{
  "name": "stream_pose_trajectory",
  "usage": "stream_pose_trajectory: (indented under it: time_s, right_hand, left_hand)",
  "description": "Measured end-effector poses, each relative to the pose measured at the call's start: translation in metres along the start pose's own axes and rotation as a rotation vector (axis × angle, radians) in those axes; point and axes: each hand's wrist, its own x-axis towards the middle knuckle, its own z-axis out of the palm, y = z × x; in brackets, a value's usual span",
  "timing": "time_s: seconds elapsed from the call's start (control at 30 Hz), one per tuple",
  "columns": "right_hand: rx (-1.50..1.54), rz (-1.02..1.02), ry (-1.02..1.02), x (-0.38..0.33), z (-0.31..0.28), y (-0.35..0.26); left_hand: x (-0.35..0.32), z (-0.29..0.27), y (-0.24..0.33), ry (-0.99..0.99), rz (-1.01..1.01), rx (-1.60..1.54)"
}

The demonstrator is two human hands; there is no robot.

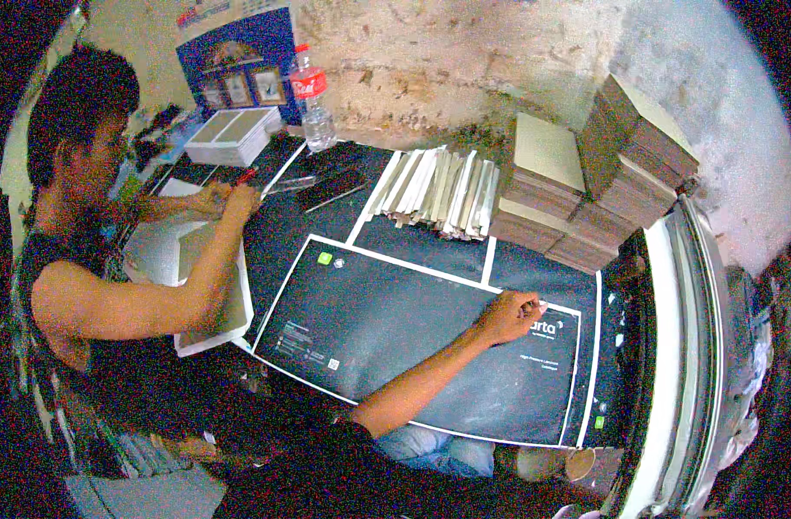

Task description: The person assembles book covers by applying glue to a large sheet using a machine and precisely positioning cardboard panels and spine strips onto the glued surface.

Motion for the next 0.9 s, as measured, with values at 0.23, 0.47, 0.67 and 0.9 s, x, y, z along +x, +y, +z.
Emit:
stream_pose_trajectory:
  time_s: [0.23, 0.47, 0.67, 0.9]
  right_hand:
    - [-0.017, 0.095, 0.182, 0.055, -0.054, 0.067]
    - [0.226, -0.108, 0.498, 0.129, -0.094, 0.109]
    - [0.102, -0.203, 0.454, 0.132, -0.106, 0.103]
    - [0.009, 0.017, 0.539, 0.072, -0.105, 0.113]
  left_hand:
    - [-0.005, -0.023, 0.016, -0.075, -0.116, 0.096]
    - [-0.001, -0.01, -0.005, 0.04, -0.018, 0.084]
    - [0.0, -0.003, -0.001, 0.005, -0.054, 0.068]
    - [-0.008, -0.018, 0.013, -0.055, -0.093, 0.034]
